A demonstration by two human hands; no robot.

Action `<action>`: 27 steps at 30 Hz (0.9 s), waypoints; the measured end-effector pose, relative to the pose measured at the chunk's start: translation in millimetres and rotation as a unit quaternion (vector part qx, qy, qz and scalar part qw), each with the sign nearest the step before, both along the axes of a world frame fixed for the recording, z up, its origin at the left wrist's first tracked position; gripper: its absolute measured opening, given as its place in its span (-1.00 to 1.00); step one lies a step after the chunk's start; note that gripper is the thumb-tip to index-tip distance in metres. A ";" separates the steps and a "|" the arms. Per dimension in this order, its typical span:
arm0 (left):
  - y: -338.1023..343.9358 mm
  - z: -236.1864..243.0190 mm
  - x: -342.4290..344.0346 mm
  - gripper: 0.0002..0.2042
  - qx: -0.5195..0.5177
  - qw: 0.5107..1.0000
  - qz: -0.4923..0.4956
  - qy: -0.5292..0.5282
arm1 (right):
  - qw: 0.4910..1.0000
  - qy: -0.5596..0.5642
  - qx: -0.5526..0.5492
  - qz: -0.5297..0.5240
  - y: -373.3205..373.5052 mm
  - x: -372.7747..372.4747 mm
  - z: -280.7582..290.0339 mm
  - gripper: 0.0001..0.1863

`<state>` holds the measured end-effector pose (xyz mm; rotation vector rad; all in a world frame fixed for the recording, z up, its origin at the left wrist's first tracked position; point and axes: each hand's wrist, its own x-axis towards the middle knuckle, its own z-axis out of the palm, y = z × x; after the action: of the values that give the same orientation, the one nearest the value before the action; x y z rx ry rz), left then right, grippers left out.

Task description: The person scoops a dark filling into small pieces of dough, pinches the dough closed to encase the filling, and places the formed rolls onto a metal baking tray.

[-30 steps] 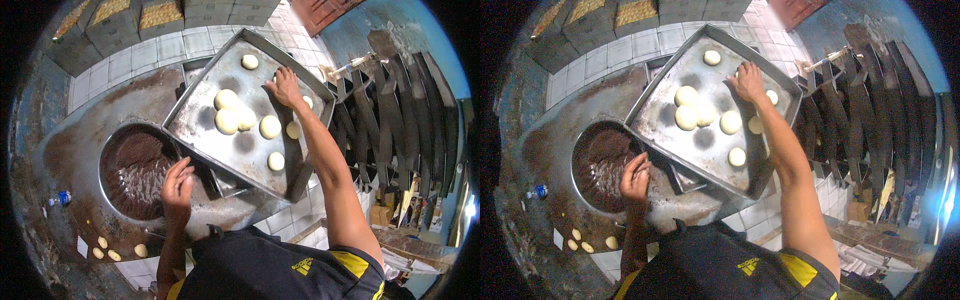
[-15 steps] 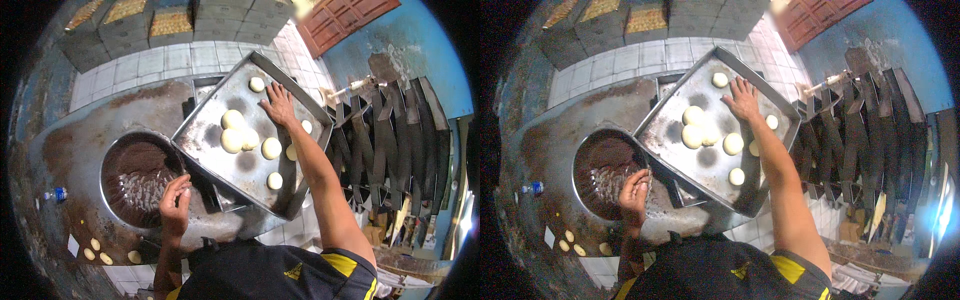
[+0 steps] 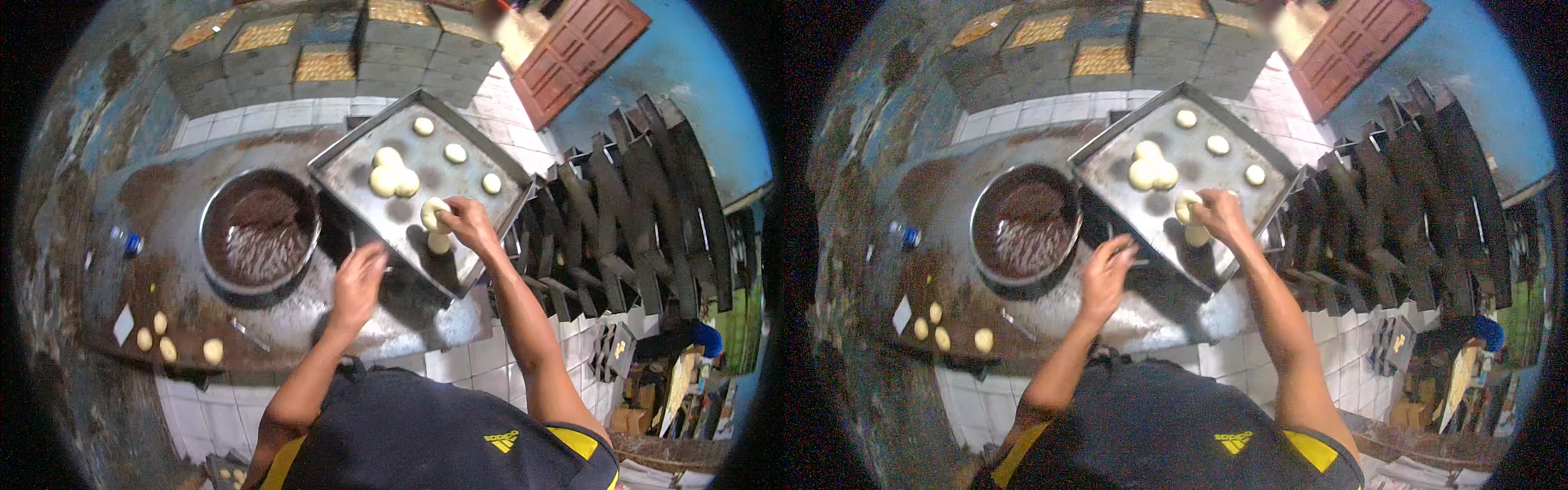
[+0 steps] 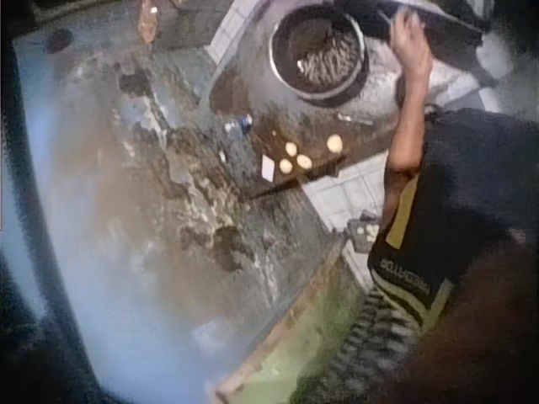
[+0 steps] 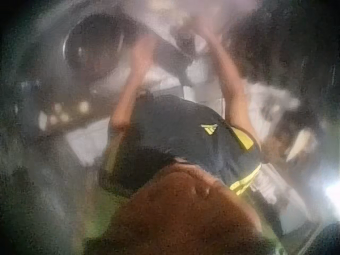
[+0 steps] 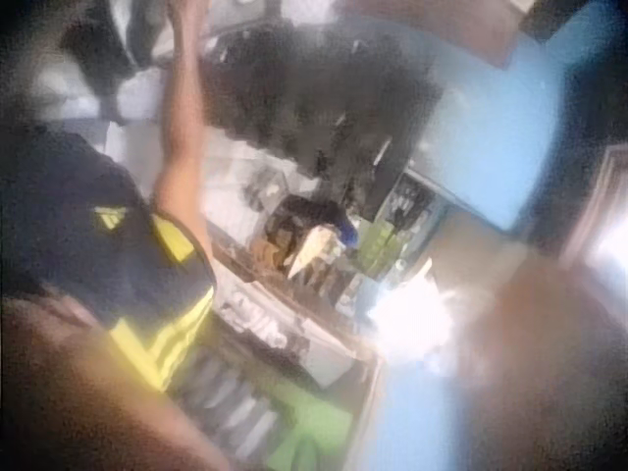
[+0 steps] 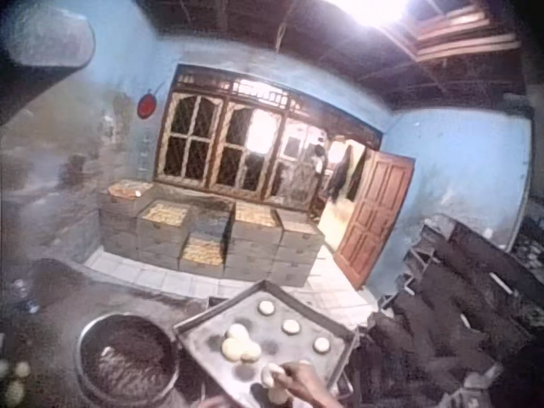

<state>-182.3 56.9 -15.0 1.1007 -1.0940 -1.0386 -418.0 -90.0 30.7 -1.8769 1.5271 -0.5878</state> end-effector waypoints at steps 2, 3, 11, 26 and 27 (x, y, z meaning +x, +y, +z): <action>9.0 -12.9 -49.6 -0.64 -0.001 0.985 0.035 0.169 | 0.994 -0.038 -0.102 0.024 73.8 24.3 22.5 -0.66; 15.9 -5.9 -64.8 -0.64 0.045 0.973 -0.007 0.226 | 0.992 -0.048 -0.101 0.058 106.3 28.1 23.7 -0.67; 93.0 -19.8 -74.7 -0.53 0.090 0.991 0.103 0.008 | 0.977 -0.207 0.050 -0.029 240.2 41.8 -24.8 -0.70; 258.0 -125.2 103.1 -0.59 0.324 0.923 0.201 0.050 | 0.874 -0.058 -0.175 0.451 292.4 242.2 -106.2 -0.78; 269.3 -137.0 120.9 -0.60 0.284 0.928 0.217 0.104 | 0.883 -0.129 -0.129 0.432 291.2 265.6 -111.5 -0.78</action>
<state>-61.3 326.2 -152.0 1.5633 -0.3426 -1.1023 -152.5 201.2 -80.8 -2.3023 0.3467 -0.5823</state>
